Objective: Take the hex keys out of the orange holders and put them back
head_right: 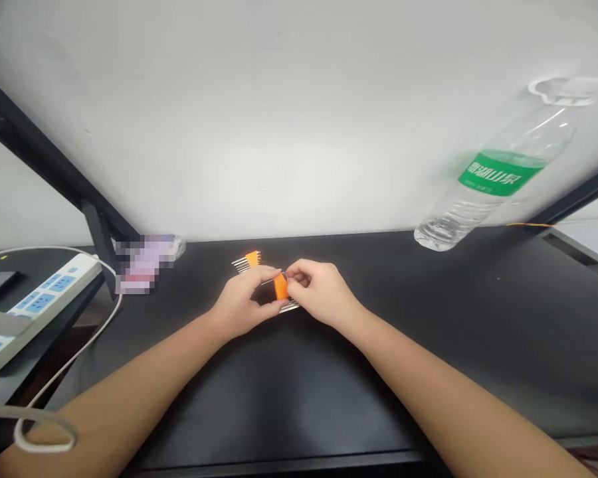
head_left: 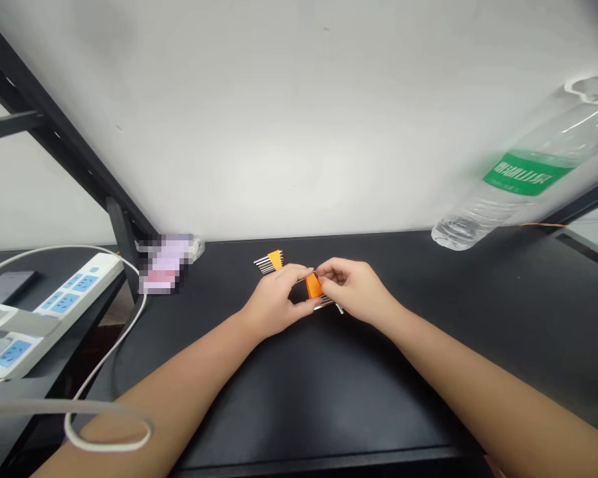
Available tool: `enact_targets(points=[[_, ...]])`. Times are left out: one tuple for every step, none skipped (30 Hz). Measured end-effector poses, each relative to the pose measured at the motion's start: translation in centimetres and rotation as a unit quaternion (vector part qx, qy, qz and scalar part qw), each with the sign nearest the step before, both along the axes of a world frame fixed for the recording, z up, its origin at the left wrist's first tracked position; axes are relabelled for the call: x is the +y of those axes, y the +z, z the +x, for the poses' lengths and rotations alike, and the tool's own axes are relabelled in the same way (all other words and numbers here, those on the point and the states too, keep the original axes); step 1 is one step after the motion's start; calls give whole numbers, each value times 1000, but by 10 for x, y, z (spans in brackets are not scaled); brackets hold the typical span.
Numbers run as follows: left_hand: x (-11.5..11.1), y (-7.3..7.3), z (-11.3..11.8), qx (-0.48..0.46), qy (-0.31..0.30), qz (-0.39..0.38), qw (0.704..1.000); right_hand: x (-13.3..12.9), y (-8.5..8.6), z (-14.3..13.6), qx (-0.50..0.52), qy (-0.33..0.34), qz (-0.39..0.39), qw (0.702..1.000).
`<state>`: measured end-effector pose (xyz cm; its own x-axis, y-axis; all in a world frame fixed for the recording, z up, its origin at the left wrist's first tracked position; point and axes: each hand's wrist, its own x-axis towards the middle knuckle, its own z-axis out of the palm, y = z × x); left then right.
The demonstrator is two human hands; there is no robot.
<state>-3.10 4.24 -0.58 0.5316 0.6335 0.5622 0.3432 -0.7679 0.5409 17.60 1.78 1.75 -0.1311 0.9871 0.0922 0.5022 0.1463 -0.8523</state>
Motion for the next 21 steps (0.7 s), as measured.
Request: enact_targets(points=[[0,0,0,4,2,-3,1000,1,0,1,-25,-9,4,1000],[0,-1,0,8,6,-5,1000,2,-1,2,-51,-19,8,998],[0,-1,0,10,10,-4,1000,3,-1,5,-77,-30,14,997],[0,-2,0,11,13,-2,1000,5,-1,8,-101,-40,21,994],[0,-2,0,12,17,1,1000,8,-2,12,-126,-48,29,990],[1,-3,0,13,21,5,1000,11,-2,17,-152,-56,38,986],[1,-3,0,14,25,7,1000,14,-3,22,-179,-61,47,981],[1,-4,0,16,28,9,999,18,-5,28,-204,-66,52,975],[1,-4,0,17,30,11,999,22,-7,33,-226,-70,51,970],[2,-4,0,17,31,12,999,26,-9,39,-247,-69,44,966],[2,-5,-1,16,31,15,999,29,-11,44,-266,-65,33,961],[2,-5,-1,14,31,18,999,31,-12,48,-283,-56,20,957],[2,-5,-1,12,31,20,999,33,-14,52,-297,-42,7,954],[2,-5,-1,9,32,22,999,34,-15,56,-308,-26,-4,951],[2,-5,-2,7,33,24,999,35,-16,58,-315,-11,-14,949],[2,-5,-2,5,34,25,999,35,-16,61,-319,5,-21,947],[2,-5,-2,3,35,25,999,35,-15,62,-319,17,-23,947],[2,-5,-2,2,36,24,999,34,-14,64,-316,24,-16,948],[3,-5,-2,1,37,23,999,33,-13,64,-307,31,-2,951],[3,-4,-2,-1,37,23,999,32,-11,64,-295,41,16,954],[3,-4,-2,-1,36,21,999,31,-10,64,-282,58,33,957]])
